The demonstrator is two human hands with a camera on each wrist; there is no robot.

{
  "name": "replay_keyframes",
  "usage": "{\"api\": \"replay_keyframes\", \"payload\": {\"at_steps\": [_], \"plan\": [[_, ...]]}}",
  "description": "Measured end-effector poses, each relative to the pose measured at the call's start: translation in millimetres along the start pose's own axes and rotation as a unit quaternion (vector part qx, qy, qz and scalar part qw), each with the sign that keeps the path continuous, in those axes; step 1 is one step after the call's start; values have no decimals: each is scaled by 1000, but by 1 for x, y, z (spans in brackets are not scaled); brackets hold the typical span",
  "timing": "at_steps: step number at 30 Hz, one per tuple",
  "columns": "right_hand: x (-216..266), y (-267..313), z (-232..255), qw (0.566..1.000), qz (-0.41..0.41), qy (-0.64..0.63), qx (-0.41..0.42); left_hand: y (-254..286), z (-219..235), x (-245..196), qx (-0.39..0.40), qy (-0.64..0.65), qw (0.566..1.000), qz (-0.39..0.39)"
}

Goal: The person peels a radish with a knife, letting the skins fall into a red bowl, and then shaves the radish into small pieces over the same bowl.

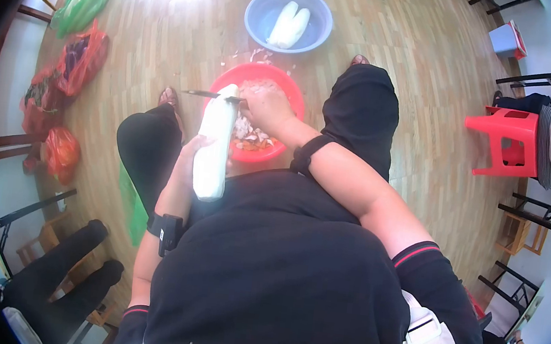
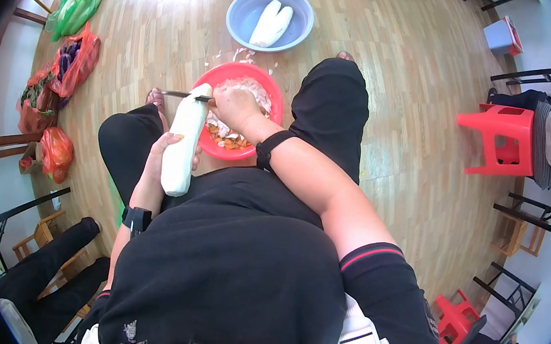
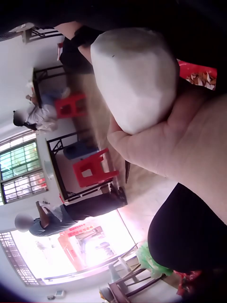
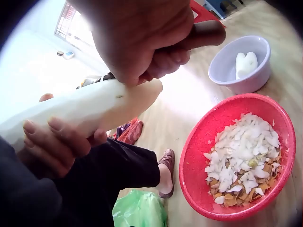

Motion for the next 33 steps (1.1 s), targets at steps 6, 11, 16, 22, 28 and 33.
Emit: {"api": "replay_keyframes", "payload": {"at_steps": [6,11,16,22,28,33], "plan": [[-17,-4,1,998,-58,-3,23,4,0,-1,5,-8,1000,-17],[-5,0,10,994,-43,-50,85,5,-4,-2,-6,-13,1000,-13],[6,0,6,998,-24,-35,46,3,-2,-2,-13,-19,1000,-3],[12,3,9,998,-30,-41,41,5,-4,-3,-11,-30,999,-15],[2,-1,-2,998,-6,-64,-10,4,-2,-1,18,-13,1000,-20],[-6,-3,-2,998,-58,-30,22,3,2,0,33,-19,999,-13]]}}
Point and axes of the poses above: each hand's wrist, its own y-axis away from the middle knuckle, its own z-axis out of the back of the hand, x = y × z, the point moved 1 cm from there along -y, towards the middle knuckle, and after that the axes turned 9 degrees about -z, right-handed, at the moved point
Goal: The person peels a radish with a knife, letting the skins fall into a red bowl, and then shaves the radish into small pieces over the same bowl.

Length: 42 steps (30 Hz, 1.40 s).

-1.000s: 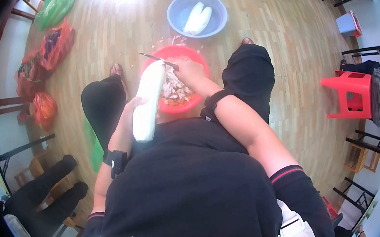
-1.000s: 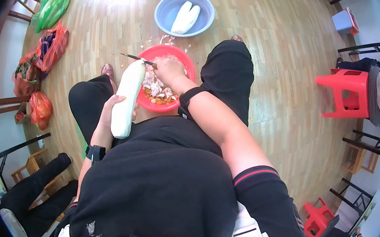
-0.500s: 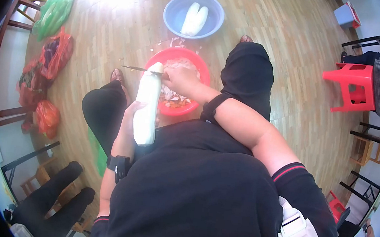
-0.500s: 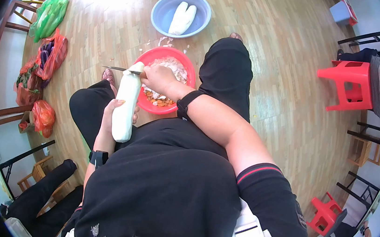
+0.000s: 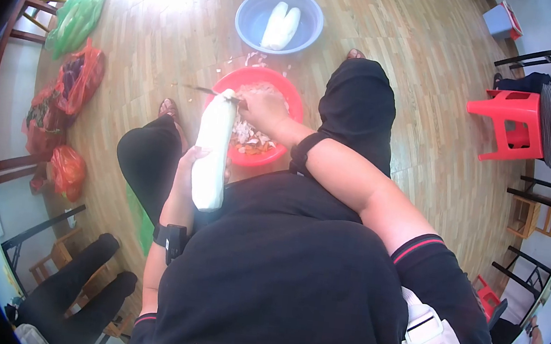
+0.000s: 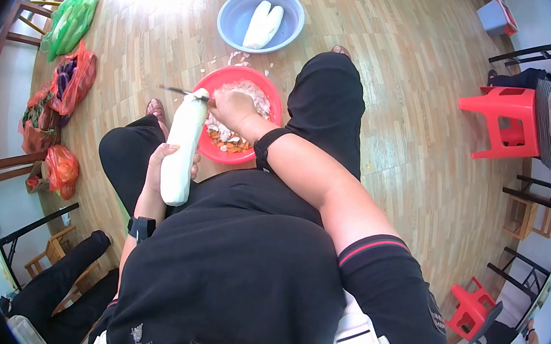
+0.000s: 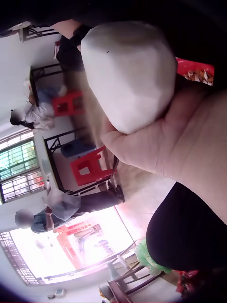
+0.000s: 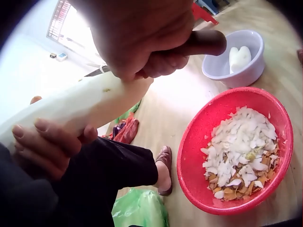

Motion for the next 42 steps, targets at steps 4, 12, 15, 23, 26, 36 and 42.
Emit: {"api": "replay_keyframes", "payload": {"at_steps": [4,12,15,23,26,36,42], "plan": [[-20,-7,-7,997,-62,-30,-17,4,-4,-3,30,-26,999,-22],[-1,-3,8,996,-13,-85,24,2,-3,-2,4,-26,1000,-4],[9,0,13,998,43,-41,-5,3,-5,-3,-2,-30,1000,0],[14,4,26,995,75,43,56,2,-7,-1,-24,-34,999,15],[9,3,21,996,81,31,32,0,-3,1,-28,-33,999,19],[-23,-9,8,1000,-23,-8,18,4,-8,-3,-31,-41,999,17],[-1,-1,24,996,28,-49,70,3,-9,-3,-21,-32,999,16]]}}
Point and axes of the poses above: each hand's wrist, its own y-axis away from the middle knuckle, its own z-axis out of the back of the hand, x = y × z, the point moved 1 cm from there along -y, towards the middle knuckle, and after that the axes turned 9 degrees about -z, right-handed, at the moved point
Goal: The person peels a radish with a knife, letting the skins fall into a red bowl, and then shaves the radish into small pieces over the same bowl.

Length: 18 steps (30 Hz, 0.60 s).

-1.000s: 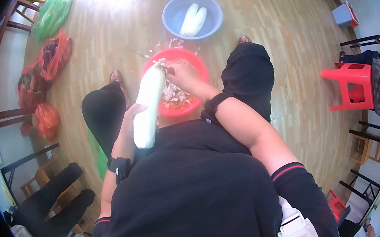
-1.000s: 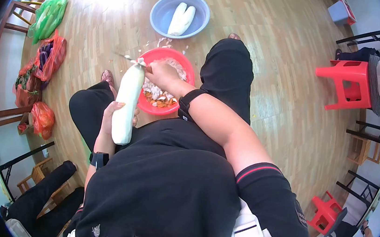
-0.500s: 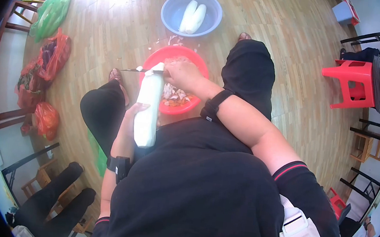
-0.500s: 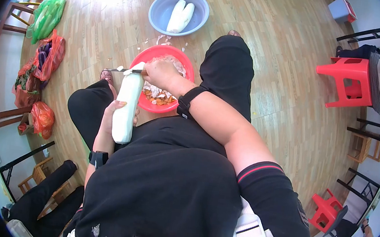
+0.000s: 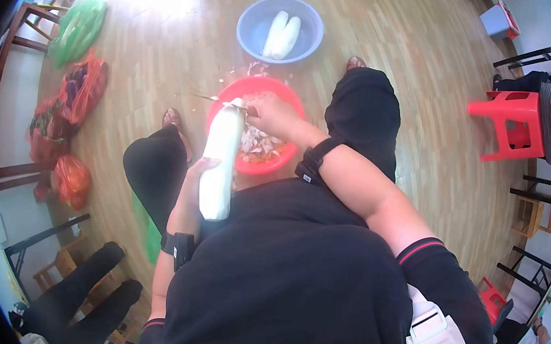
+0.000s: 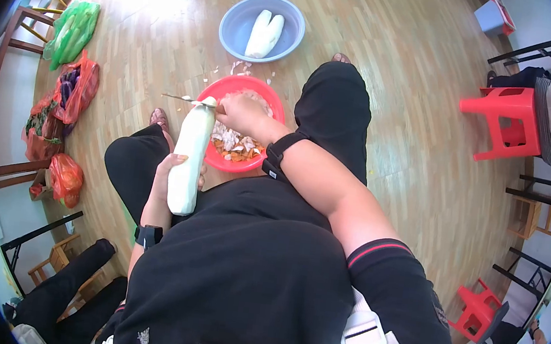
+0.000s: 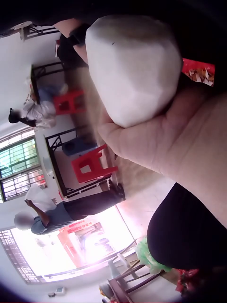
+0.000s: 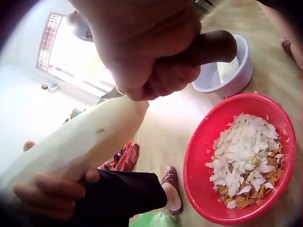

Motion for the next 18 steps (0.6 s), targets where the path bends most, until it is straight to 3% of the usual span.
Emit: {"api": "replay_keyframes", "payload": {"at_steps": [8,14,16,18], "plan": [[-3,-1,-7,995,66,40,-61,-1,0,2,0,13,1000,2],[-8,-1,-10,996,24,32,-74,-4,3,3,8,-1,1000,12],[-7,3,-8,998,-10,38,-43,-4,6,4,15,-11,1000,18],[-30,-5,-25,998,-53,24,-40,-4,8,6,6,-16,1000,22]]}}
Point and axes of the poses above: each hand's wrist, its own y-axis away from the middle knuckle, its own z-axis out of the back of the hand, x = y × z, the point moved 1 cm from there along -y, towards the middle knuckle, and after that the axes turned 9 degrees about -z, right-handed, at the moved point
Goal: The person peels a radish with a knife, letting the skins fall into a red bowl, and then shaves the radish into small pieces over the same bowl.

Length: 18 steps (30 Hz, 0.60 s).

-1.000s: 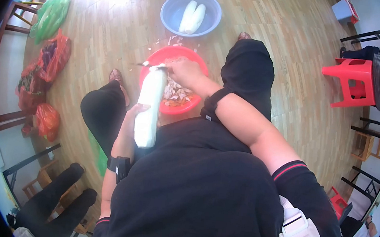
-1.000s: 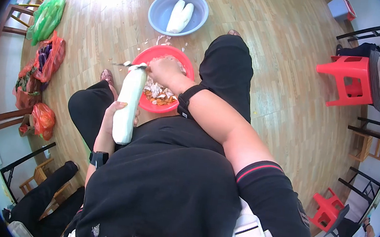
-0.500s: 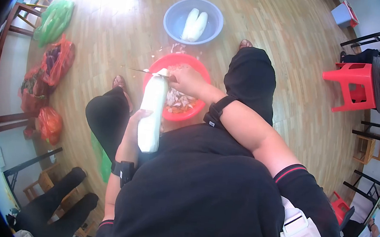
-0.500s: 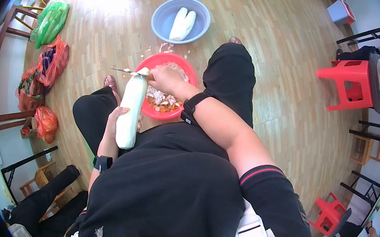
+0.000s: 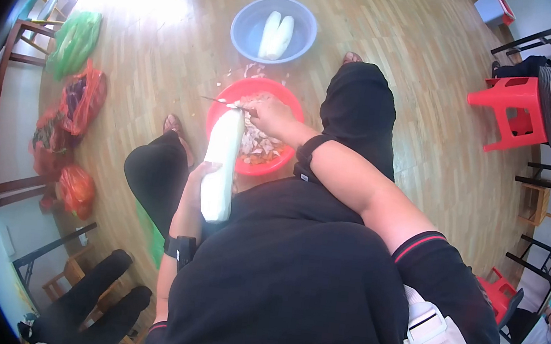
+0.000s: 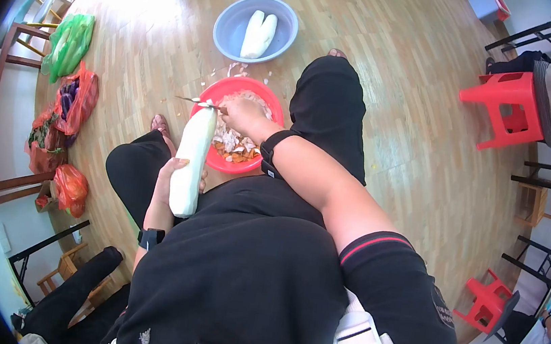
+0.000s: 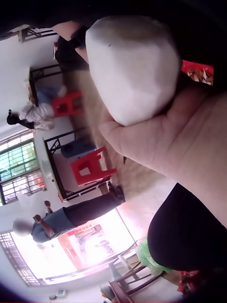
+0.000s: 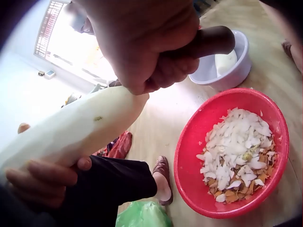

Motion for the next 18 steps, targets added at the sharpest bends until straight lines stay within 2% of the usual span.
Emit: {"api": "replay_keyframes", "payload": {"at_steps": [1,5,7,8,10,14,16,18], "plan": [[-5,-3,-3,999,-41,-11,8,1,0,0,1,-3,1000,1],[-18,-4,-3,993,-104,-57,21,4,1,-3,12,-3,1000,-17],[-16,-8,-3,995,-50,-83,23,2,1,-4,13,8,999,-29],[-15,-10,-4,995,-48,-81,24,1,2,-3,15,0,999,-30],[-2,-8,2,990,5,-142,11,2,2,-2,14,-4,999,-31],[21,4,17,995,33,-93,20,3,0,-3,17,5,999,-38],[25,7,16,995,66,-70,-38,3,-2,-4,12,15,999,-40],[28,10,17,996,56,-60,-35,3,-4,-6,35,30,997,-58]]}}
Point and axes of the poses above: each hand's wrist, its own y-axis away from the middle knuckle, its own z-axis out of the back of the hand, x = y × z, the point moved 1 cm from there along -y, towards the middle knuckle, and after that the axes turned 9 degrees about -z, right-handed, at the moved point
